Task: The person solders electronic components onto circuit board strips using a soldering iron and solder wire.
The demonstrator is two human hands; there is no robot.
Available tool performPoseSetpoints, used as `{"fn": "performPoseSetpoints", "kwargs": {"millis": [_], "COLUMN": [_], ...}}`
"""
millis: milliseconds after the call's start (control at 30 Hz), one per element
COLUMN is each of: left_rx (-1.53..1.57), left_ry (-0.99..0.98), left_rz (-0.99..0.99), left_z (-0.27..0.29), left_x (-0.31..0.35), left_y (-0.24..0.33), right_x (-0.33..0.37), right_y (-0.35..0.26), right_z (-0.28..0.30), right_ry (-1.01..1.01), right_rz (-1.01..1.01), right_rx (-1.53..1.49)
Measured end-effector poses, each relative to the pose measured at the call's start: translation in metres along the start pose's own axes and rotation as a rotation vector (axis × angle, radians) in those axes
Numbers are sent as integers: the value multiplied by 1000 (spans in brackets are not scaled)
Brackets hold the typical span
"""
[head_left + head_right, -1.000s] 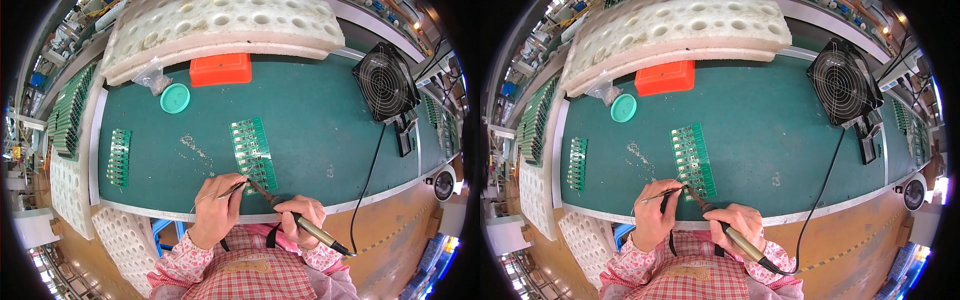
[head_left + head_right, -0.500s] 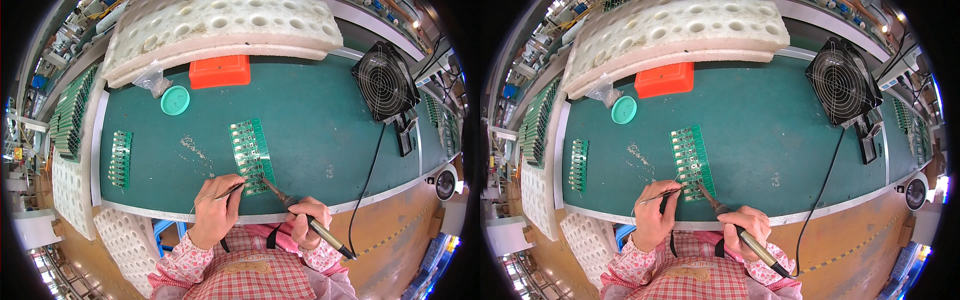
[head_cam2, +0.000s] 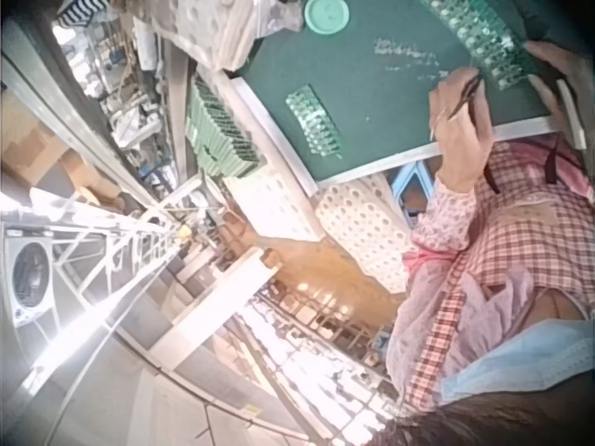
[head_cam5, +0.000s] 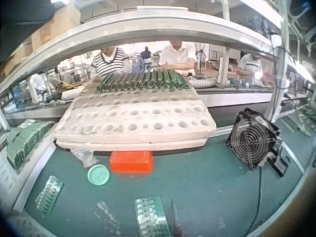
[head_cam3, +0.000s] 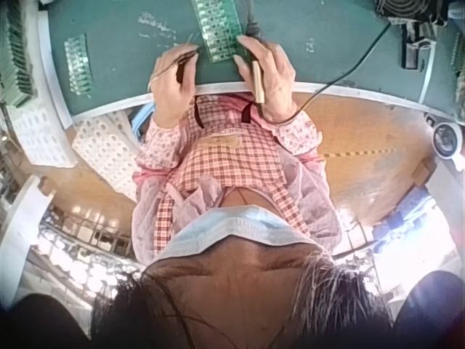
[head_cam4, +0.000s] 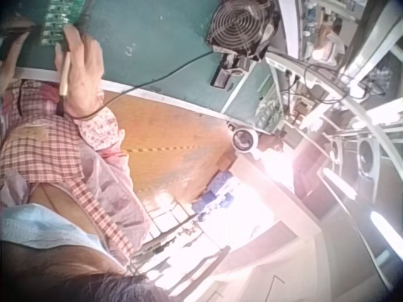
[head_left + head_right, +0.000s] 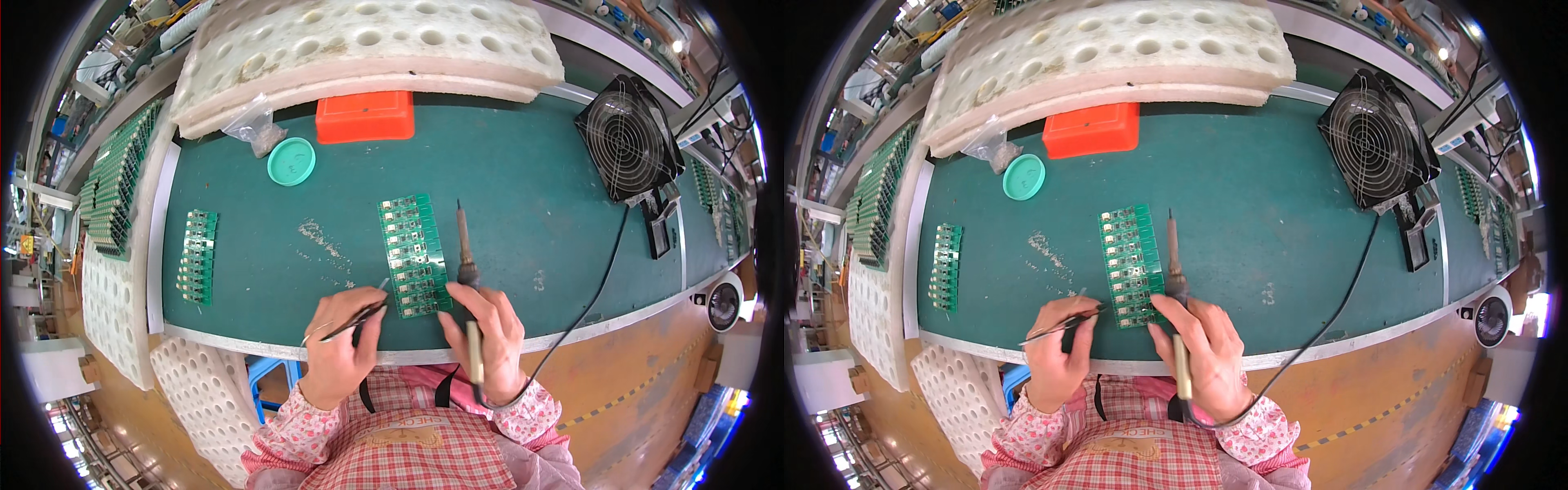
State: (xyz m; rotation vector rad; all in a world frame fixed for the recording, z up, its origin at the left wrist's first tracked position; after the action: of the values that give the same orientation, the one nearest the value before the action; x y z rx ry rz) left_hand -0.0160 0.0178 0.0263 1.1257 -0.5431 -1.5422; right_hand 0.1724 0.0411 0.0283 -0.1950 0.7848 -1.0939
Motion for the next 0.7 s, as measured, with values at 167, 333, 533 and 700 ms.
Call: {"fn": "performPoseSetpoints", "kwargs": {"millis": [167,333,533,700], "left_rx": [-26,-3,4,-80], "left_ry": [68,112,150,113], "left_rz": [83,144,177,102], "left_z": [23,25,27,26], "left_x": [11,18,19,9], "left_y": [-16,-20,-25,-23], "right_x": [-15,-22,-7,2], "right_y": [-6,-1,6,9], "right_z": [-16,-19,-5,0], "right_ry": [-142,-106,-54,-57], "right_rz": [-2,10,-19,-31], "right_rx": [91,90,65,92]}}
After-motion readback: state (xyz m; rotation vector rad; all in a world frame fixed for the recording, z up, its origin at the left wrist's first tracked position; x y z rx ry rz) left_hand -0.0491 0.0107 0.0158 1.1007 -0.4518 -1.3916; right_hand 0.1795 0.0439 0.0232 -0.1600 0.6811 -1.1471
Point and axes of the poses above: each hand's wrist, its own x-axis away from the middle knuckle, its own z-axis out of the back of the hand, y = z × x, the point moved 6 cm from there along -x, towards the middle knuckle, and after that the axes turned 12 degrees about x, right-handed, at the moved point
